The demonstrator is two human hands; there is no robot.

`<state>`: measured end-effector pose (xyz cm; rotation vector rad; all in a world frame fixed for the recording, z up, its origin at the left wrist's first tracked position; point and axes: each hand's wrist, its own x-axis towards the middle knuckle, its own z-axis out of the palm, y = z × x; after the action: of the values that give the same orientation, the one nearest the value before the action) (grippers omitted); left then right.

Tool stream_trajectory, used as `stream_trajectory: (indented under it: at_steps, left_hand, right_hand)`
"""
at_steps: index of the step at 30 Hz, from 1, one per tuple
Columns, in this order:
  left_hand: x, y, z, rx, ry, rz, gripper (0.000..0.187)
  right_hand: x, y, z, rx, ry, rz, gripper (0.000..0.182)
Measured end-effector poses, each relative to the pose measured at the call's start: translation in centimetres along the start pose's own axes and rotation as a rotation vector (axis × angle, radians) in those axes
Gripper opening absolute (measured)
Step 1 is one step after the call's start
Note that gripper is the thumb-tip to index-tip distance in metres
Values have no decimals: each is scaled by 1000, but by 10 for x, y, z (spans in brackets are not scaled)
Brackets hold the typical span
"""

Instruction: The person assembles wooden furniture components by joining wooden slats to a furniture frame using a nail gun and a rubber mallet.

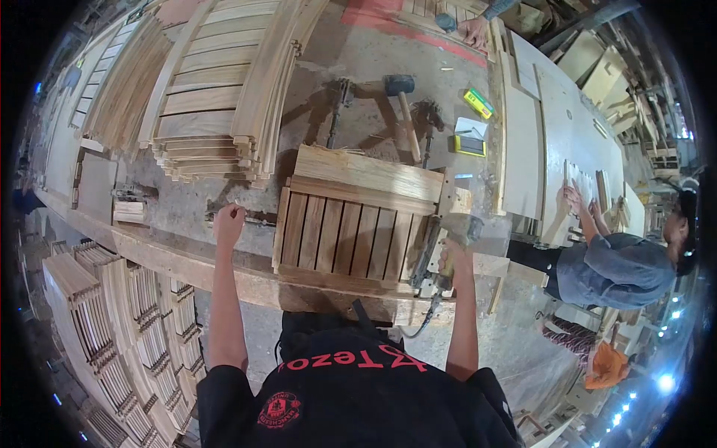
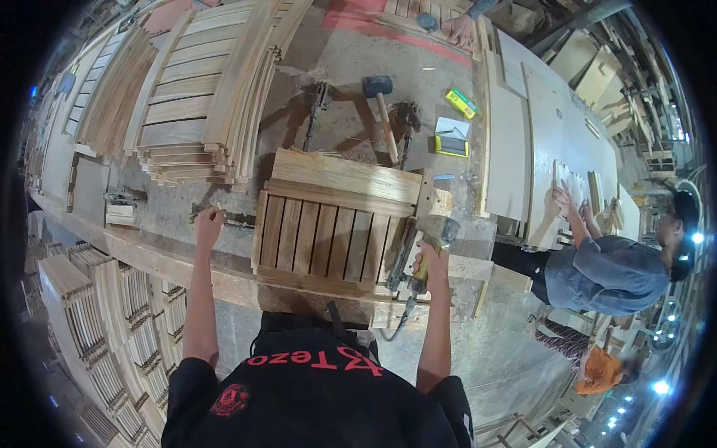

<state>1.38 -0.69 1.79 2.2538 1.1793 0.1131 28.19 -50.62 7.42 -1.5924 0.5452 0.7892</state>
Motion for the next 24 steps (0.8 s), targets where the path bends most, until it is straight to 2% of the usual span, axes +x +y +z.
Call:
stream_trajectory:
  at_steps: [3,6,18,21,24]
  left_hand:
    - [-2,5,-1,-141,23,-74,21]
    - [-3,6,2,-124,95,-68,21]
    - [0,-6,8,-211,91,-109,19]
    - [-1,-5,11,-270,141,-92,18]
    - [-1,-4,8,-241,87,-152,19]
  right_hand:
    - [14,1,14,-185,-52,-83,19]
    - [13,-5,29,-251,-1,-31,18]
    - [17,8,40,-315,89,-140,17]
    - [13,4,46,-335,111,-155,16]
    - [7,0,55,-375,107,-160,15]
